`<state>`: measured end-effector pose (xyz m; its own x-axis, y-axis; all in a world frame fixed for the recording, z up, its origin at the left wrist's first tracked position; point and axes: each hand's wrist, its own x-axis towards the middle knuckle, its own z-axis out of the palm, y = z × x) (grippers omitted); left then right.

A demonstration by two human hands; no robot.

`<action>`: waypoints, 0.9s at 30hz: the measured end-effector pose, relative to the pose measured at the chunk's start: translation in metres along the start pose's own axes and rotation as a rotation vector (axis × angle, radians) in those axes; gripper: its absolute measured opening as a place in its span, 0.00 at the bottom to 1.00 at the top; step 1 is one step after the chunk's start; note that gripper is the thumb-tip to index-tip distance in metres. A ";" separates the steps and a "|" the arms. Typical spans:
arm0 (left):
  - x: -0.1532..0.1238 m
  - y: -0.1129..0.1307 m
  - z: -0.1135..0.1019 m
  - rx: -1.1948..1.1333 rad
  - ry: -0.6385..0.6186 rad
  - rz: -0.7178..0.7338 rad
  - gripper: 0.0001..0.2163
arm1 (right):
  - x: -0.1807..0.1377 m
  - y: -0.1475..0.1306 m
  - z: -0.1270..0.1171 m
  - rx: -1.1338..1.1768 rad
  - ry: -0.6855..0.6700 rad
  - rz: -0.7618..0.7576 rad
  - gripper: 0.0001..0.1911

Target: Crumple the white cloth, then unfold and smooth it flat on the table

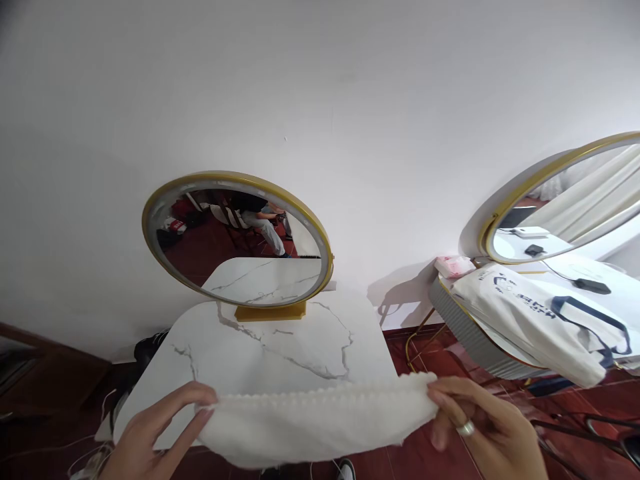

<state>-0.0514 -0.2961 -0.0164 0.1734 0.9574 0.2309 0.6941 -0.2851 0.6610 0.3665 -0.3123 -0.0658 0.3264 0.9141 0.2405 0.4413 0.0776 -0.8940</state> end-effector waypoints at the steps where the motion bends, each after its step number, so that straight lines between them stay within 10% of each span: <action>1: 0.008 -0.001 0.007 0.006 0.009 0.001 0.09 | 0.010 -0.001 0.007 0.079 -0.038 0.043 0.16; 10: 0.129 -0.051 0.122 0.116 0.077 -0.179 0.14 | 0.122 0.090 0.110 0.284 -0.168 0.092 0.36; 19: 0.077 -0.110 0.259 0.305 -0.140 -0.166 0.22 | 0.036 0.181 0.171 -0.299 -0.414 -0.206 0.24; 27: 0.130 -0.162 0.289 0.550 0.006 0.055 0.28 | 0.060 0.174 0.252 -0.767 -0.406 -0.282 0.27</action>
<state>0.0610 -0.1126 -0.3001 0.2167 0.9410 0.2600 0.9471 -0.2672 0.1777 0.2523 -0.1439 -0.3018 -0.1330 0.9826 0.1299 0.9423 0.1660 -0.2906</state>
